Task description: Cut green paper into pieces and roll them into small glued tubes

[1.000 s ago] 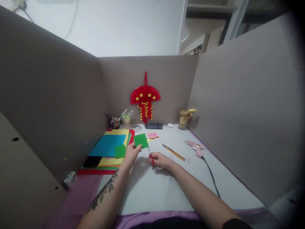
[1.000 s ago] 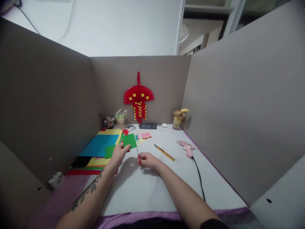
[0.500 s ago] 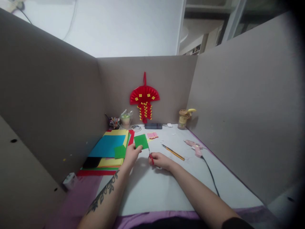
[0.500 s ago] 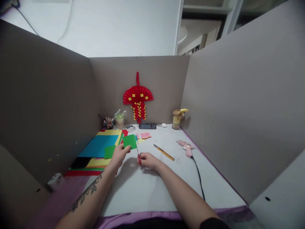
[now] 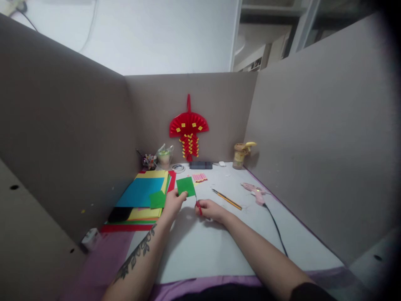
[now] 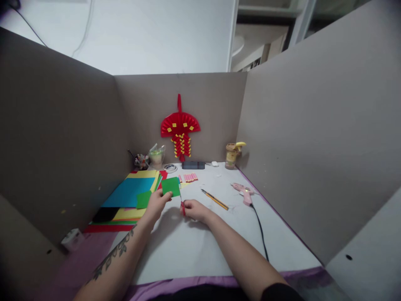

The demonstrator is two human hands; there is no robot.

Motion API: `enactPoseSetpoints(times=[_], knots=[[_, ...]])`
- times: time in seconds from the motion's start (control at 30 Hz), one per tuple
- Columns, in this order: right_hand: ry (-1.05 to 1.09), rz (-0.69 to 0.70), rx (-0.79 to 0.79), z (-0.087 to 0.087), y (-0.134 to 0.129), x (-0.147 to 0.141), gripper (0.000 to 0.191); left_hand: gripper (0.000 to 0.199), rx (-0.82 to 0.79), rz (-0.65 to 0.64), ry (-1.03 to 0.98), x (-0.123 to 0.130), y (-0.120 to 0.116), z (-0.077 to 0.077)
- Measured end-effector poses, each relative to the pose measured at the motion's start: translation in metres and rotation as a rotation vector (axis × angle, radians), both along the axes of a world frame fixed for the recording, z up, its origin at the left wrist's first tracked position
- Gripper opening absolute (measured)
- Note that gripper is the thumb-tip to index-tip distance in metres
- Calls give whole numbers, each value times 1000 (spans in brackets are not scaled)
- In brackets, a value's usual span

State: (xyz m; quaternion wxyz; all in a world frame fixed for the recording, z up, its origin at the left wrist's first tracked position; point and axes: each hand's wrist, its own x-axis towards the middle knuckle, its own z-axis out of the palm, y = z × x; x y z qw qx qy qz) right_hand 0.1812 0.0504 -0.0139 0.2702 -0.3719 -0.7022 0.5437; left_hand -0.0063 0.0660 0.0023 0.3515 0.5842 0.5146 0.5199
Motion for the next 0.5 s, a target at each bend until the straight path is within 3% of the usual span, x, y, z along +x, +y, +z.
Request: enactPoseSetpoints(times=[0.27, 0.5], knots=[[25, 5, 15, -6, 4, 1, 15, 28, -4, -24, -20, 2, -4, 5], [18, -3, 1, -2, 2, 1, 14, 27, -13, -14, -8, 3, -5, 4]])
